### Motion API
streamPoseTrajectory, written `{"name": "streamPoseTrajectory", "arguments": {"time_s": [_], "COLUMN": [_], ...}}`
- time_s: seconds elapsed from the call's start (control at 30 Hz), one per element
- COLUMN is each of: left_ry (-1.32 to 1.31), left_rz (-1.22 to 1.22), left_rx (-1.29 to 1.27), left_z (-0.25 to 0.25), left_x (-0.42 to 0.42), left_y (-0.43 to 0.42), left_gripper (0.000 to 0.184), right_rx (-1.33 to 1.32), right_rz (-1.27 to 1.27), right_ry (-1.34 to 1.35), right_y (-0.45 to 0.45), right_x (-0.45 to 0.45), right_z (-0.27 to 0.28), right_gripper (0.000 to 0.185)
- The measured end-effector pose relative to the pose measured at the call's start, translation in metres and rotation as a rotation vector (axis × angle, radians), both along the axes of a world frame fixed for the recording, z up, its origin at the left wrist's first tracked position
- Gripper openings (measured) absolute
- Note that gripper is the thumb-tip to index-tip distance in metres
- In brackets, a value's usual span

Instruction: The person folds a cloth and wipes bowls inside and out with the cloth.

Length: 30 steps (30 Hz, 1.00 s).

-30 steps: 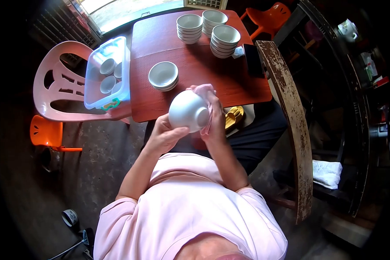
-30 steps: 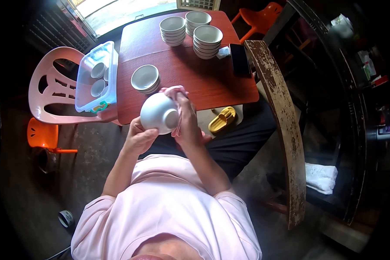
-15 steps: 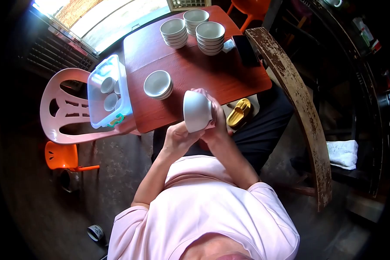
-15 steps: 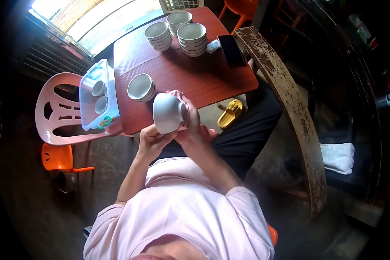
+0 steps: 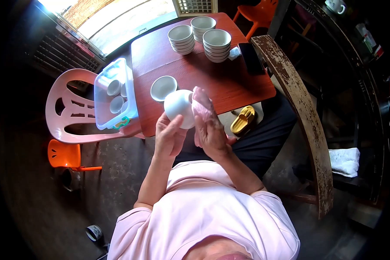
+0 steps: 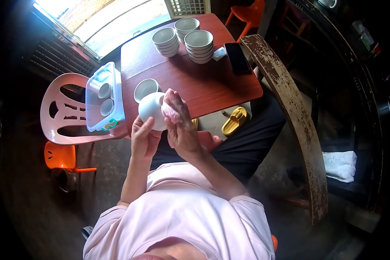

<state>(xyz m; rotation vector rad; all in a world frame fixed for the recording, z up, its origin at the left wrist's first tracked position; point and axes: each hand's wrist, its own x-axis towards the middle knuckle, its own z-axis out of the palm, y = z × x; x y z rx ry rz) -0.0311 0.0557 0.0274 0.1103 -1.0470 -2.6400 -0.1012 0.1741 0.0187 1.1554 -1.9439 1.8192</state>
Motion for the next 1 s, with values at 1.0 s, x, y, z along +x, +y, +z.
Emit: {"name": "streamPoseTrajectory", "arguments": {"time_s": [1.0], "left_ry": [-0.106], "left_rz": [-0.178], "left_rx": [0.093], "left_z": [-0.004], "left_x": [0.015], "left_y": [-0.001], "left_gripper": [0.043], "right_rx": [-0.154], "right_rz": [0.427], "right_ry": [-0.691], "right_y": [0.006], "right_x": [-0.026], "right_z": [0.012], "right_gripper": [0.029]}}
